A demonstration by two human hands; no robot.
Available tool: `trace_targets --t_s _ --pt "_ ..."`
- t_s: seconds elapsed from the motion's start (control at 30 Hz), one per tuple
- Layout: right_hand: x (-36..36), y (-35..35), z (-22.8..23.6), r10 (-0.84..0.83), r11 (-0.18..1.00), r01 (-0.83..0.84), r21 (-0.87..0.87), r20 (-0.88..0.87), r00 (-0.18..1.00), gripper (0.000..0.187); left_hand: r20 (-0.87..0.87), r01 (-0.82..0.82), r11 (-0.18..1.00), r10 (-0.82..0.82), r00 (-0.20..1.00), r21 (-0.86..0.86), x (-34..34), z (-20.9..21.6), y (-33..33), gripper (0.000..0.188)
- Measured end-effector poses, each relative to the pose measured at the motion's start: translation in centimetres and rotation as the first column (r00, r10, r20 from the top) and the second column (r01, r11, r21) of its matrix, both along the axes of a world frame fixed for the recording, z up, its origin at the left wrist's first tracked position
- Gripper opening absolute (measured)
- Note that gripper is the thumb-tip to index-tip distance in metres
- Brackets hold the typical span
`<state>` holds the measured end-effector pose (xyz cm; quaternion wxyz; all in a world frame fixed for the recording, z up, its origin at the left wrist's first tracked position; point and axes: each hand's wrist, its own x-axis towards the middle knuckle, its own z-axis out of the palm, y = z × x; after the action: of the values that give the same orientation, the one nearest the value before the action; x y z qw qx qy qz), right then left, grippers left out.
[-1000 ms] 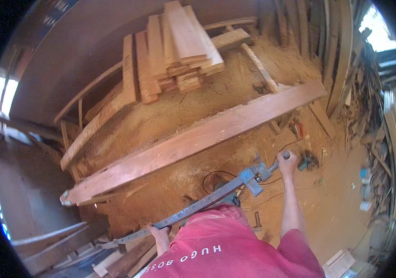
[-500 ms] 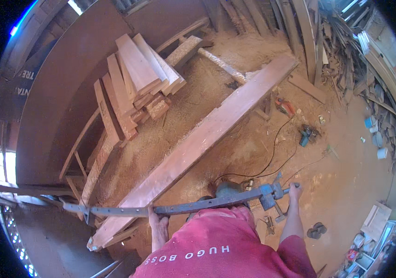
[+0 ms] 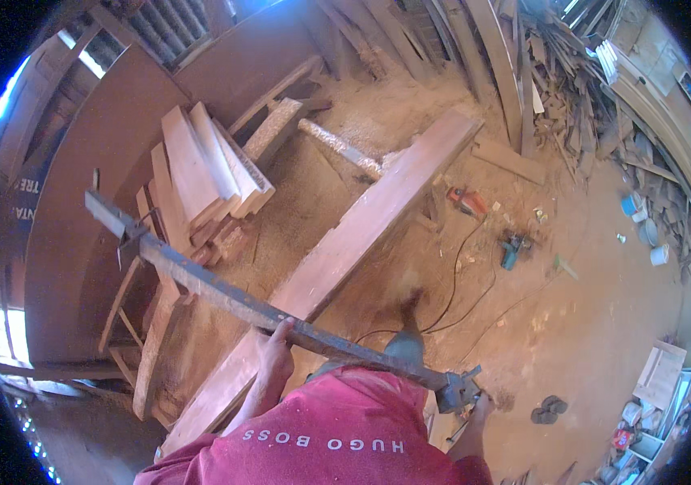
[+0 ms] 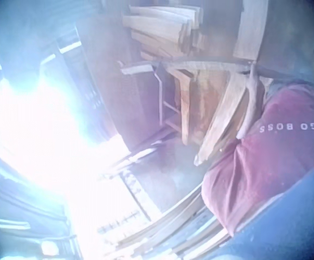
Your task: The person handles various wooden boards, moving them from one area of the workshop to another, and sorting through a pile of lumber.
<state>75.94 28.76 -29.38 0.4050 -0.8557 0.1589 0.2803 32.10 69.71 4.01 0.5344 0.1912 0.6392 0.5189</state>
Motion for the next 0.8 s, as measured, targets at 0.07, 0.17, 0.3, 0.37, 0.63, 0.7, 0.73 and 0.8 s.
trace_targets --t_s 0.07,0.17,0.3,0.37,0.63,0.7,0.73,0.8 --pt "0.5 1.4 -1.5 -0.264 0.962 0.267 0.056 -0.062 0.963 0.017 -0.017 0.038 0.999 -0.037 0.999 0.013 4.0 -0.4 3.4 0.062" --pt "2.4 3.4 -1.0 -0.236 0.971 0.237 -0.033 0.029 0.971 0.016 -0.078 0.126 0.990 -0.122 0.989 0.055 10.2 -0.3 8.1 0.063" --pt "8.6 4.9 2.7 -0.271 0.961 0.276 0.020 -0.141 0.952 0.015 -0.102 0.231 0.972 -0.225 0.969 0.047 18.9 -0.1 13.4 0.065" --pt "9.9 9.1 8.0 -0.318 0.947 0.320 -0.016 -0.168 0.933 0.016 -0.152 0.212 0.975 -0.200 0.968 0.071 21.8 -0.8 15.3 0.059" --pt "14.0 15.6 17.8 -0.319 0.946 0.310 0.099 0.103 0.942 0.027 -0.208 0.243 0.961 -0.267 0.941 -0.135 28.7 -7.2 24.4 0.066" --pt "15.6 16.5 16.9 -0.316 0.947 0.302 0.107 0.142 0.938 0.029 -0.184 0.268 0.950 -0.295 0.937 -0.158 28.9 -10.2 27.3 0.066" --pt "16.5 16.8 16.5 -0.316 0.948 0.300 0.109 0.180 0.932 0.032 -0.139 0.297 0.938 -0.323 0.936 -0.180 29.0 -11.6 28.6 0.065" --pt "19.0 16.7 14.5 -0.302 0.953 0.282 0.111 0.256 0.918 0.036 -0.081 0.334 0.920 -0.357 0.931 -0.206 30.2 -12.2 31.3 0.064"
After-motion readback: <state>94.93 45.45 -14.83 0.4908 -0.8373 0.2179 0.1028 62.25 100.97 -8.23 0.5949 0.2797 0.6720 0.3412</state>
